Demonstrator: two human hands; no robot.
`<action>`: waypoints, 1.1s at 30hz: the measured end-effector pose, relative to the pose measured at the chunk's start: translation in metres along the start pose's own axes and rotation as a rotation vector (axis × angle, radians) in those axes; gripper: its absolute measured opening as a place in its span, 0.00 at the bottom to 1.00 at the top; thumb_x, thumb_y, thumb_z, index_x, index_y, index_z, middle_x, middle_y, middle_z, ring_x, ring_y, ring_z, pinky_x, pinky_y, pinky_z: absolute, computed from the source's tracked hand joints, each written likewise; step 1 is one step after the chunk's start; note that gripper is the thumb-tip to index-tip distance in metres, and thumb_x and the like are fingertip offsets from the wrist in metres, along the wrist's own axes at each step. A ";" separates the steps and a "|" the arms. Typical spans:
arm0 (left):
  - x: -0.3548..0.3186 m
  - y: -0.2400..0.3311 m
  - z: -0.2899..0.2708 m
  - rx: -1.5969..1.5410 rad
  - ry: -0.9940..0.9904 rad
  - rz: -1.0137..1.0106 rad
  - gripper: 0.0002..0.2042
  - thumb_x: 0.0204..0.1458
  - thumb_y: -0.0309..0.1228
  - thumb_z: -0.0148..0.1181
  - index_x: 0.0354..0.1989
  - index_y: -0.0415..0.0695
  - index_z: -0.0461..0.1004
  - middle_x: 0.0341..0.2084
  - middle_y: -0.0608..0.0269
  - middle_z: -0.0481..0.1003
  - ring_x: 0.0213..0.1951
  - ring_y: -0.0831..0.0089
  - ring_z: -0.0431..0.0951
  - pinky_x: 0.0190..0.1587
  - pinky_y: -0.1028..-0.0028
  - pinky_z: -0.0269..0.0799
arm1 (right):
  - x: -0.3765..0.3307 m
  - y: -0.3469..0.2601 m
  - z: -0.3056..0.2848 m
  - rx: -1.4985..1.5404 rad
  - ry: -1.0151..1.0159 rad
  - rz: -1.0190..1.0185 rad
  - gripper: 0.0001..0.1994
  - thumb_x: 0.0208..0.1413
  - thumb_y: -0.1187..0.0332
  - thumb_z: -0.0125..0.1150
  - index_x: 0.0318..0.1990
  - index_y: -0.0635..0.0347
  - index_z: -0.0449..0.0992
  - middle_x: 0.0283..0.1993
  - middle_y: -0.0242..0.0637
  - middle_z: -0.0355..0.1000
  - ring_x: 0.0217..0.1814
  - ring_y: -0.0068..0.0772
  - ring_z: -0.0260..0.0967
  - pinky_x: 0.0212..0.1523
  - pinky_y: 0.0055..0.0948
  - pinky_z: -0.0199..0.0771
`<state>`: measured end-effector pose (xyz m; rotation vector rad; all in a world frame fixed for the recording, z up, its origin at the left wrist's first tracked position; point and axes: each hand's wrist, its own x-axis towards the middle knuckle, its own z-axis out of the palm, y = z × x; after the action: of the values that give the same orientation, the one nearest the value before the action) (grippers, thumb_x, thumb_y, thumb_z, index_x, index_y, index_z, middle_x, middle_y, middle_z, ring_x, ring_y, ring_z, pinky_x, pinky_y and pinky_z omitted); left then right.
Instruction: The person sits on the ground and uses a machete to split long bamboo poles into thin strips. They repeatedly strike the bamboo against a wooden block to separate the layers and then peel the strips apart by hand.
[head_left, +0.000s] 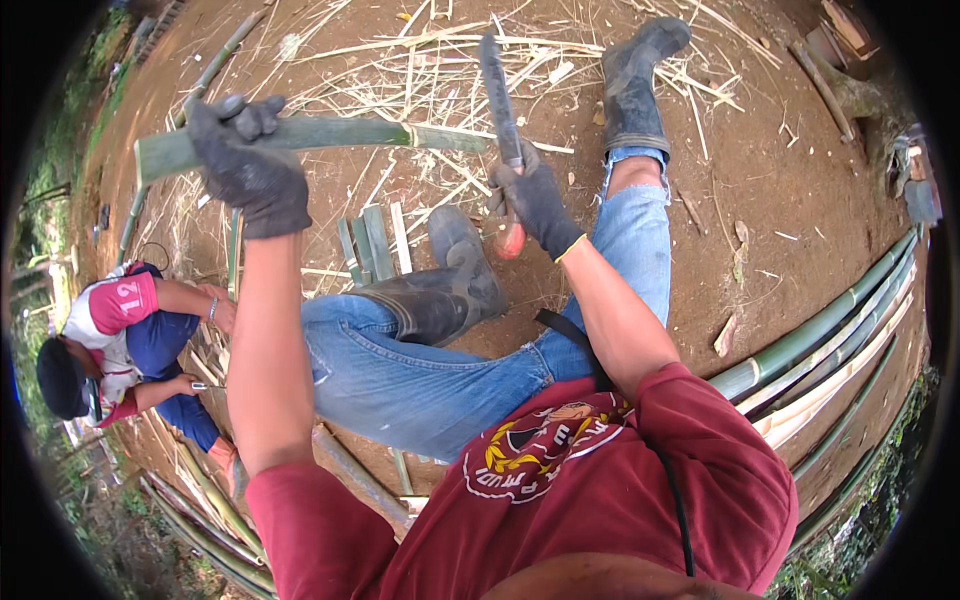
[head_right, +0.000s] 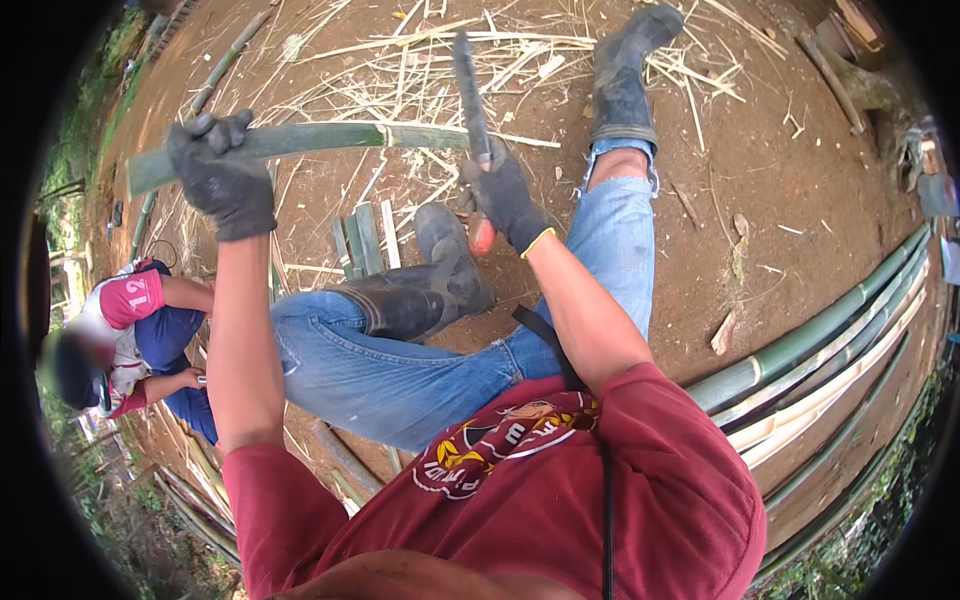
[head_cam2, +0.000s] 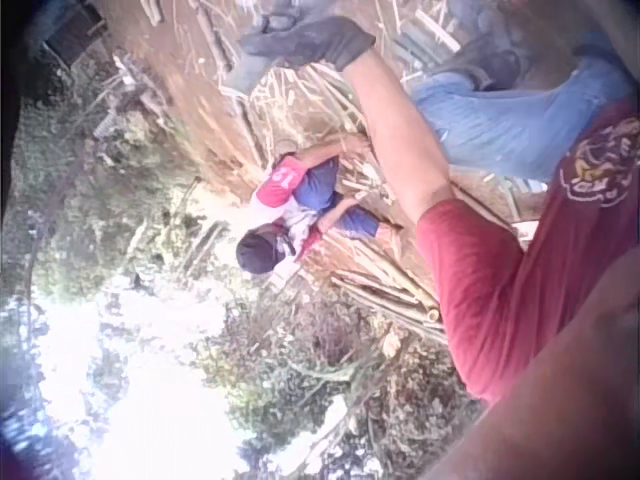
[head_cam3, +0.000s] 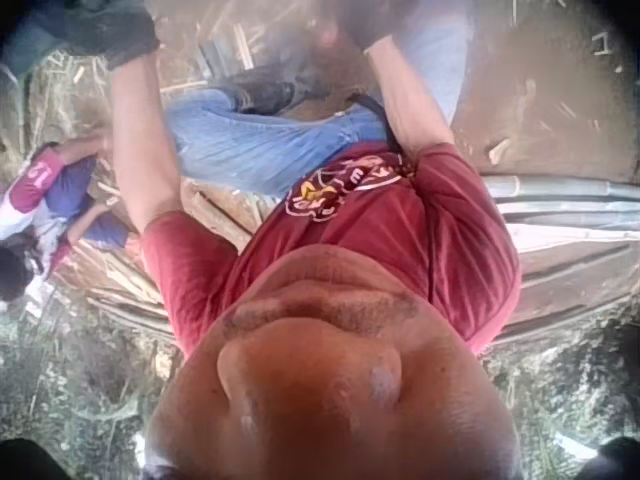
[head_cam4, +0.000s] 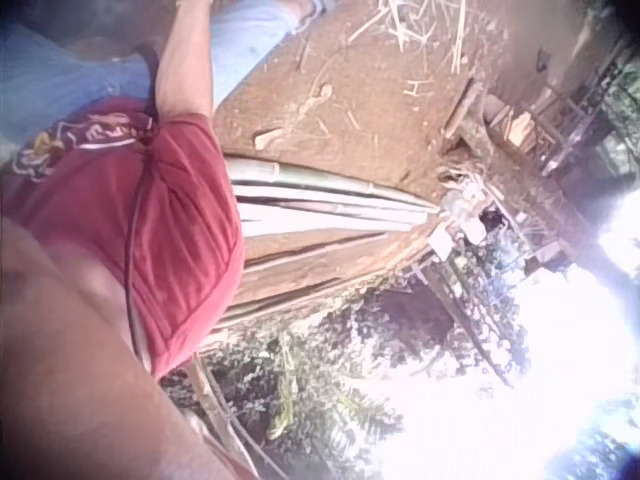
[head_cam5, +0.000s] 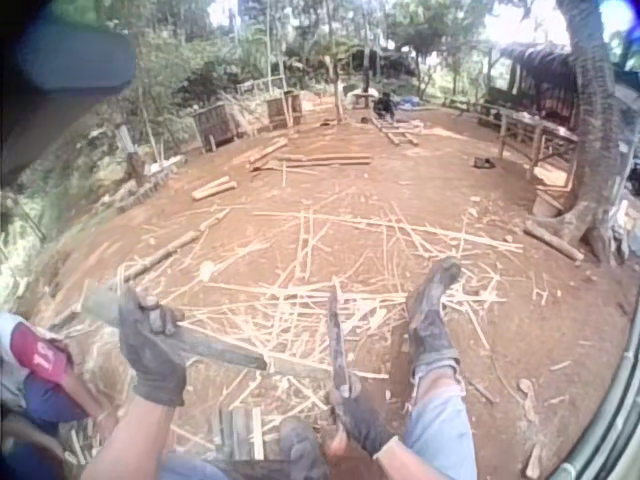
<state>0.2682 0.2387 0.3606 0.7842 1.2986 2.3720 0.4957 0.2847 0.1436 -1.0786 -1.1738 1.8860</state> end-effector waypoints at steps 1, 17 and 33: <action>-0.006 -0.004 0.005 0.016 -0.003 -0.018 0.14 0.55 0.41 0.55 0.26 0.44 0.65 0.14 0.72 0.57 0.19 0.76 0.60 0.40 0.64 0.70 | -0.009 -0.007 0.003 -0.078 0.006 0.024 0.16 0.58 0.68 0.56 0.52 0.62 0.63 0.28 0.34 0.68 0.23 0.24 0.71 0.18 0.26 0.72; -0.129 0.004 -0.032 0.095 0.208 0.168 0.18 0.61 0.40 0.46 0.20 0.49 0.72 0.11 0.71 0.63 0.16 0.75 0.61 0.34 0.68 0.69 | -0.058 -0.006 0.034 -0.733 -0.266 -0.302 0.27 0.61 0.58 0.53 0.68 0.35 0.60 0.31 0.47 0.75 0.30 0.49 0.74 0.32 0.46 0.72; -0.127 0.008 -0.049 0.016 0.205 0.105 0.15 0.51 0.34 0.49 0.11 0.51 0.67 0.05 0.72 0.57 0.12 0.78 0.57 0.27 0.74 0.61 | -0.027 0.018 0.011 -0.626 -0.221 -0.356 0.20 0.62 0.59 0.54 0.61 0.47 0.71 0.34 0.46 0.75 0.31 0.47 0.76 0.31 0.40 0.75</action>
<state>0.3394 0.1353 0.3070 0.6424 1.3882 2.5853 0.4964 0.2509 0.1384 -0.8906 -2.0202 1.4117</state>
